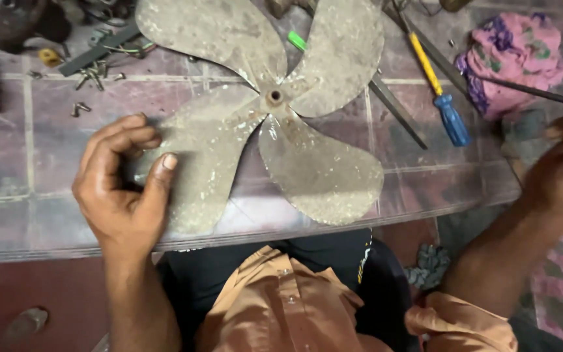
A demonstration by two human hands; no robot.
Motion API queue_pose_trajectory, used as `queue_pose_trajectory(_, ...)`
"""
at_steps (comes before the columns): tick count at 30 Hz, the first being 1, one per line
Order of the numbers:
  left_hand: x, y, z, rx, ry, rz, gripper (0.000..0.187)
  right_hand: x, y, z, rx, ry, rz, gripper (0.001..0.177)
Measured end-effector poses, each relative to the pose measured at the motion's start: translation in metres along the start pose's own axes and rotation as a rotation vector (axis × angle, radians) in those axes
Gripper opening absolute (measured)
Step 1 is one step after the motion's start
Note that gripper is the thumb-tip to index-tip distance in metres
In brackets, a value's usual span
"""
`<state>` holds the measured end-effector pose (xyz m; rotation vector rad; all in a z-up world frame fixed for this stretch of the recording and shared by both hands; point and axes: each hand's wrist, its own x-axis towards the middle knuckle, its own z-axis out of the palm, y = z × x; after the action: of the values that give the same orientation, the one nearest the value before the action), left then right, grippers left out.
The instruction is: The recorder is repairing an old metal fan by cleaning the blades and using various tools to adjust the mechanism.
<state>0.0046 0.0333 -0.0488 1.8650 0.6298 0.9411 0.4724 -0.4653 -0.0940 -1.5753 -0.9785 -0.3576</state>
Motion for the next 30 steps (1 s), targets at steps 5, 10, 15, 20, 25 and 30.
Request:
queue_pose_trajectory(5,0.012,0.017,0.006,0.161,-0.07,0.099,0.06,0.026,-0.183,0.218,0.538,0.139,0.2,0.017)
queue_pose_trajectory(10,0.017,0.03,0.011,0.445,-0.261,0.246,0.102,-0.032,-0.185,0.233,0.662,0.059,0.17,0.04)
queue_pose_trajectory(15,0.012,0.028,0.018,0.488,-0.29,0.132,0.102,-0.039,-0.193,0.243,0.449,-0.252,0.27,0.024)
queue_pose_trajectory(20,0.002,0.022,0.019,0.506,-0.185,0.125,0.094,-0.014,-0.201,0.239,0.226,-0.481,0.21,0.013)
queue_pose_trajectory(25,0.006,0.024,0.019,0.541,-0.172,0.12,0.089,-0.006,-0.189,0.227,0.388,-0.409,0.165,0.01)
queue_pose_trajectory(30,0.009,0.024,0.021,0.564,-0.237,0.141,0.084,0.006,-0.208,0.243,0.295,-0.467,0.251,0.015)
